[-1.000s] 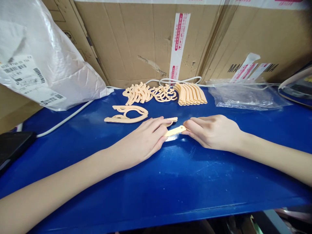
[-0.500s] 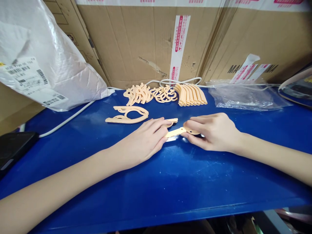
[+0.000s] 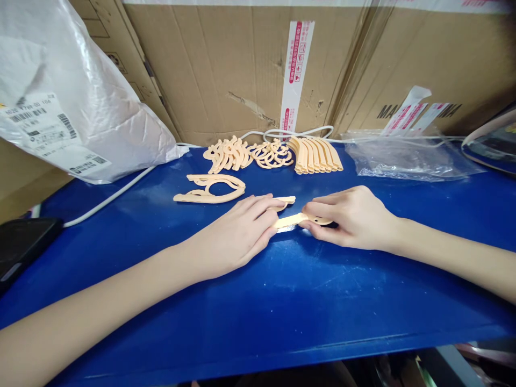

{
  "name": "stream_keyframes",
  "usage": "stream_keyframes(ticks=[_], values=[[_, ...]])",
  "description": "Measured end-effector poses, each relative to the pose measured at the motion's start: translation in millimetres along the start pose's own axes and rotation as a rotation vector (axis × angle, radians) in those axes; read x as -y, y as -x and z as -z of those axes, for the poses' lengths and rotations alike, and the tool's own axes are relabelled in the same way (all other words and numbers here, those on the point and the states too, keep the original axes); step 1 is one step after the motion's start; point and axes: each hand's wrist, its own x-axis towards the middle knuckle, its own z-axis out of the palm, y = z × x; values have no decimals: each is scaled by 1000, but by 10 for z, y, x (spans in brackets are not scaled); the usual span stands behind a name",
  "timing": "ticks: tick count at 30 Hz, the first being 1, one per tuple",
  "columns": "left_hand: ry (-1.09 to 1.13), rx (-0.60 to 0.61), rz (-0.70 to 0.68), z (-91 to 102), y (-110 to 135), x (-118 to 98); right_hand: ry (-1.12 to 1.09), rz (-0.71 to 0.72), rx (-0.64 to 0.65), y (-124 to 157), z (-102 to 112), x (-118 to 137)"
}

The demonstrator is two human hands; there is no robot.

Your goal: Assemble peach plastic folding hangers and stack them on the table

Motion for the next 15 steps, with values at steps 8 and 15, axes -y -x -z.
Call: stream_keyframes(ticks=[8,15], values=[[200,-73,181,28,8,6,-457,-42,209,-12,146,-71],[417,-170,302,-11,-13,101,-586,68,297,-32,217,-95]])
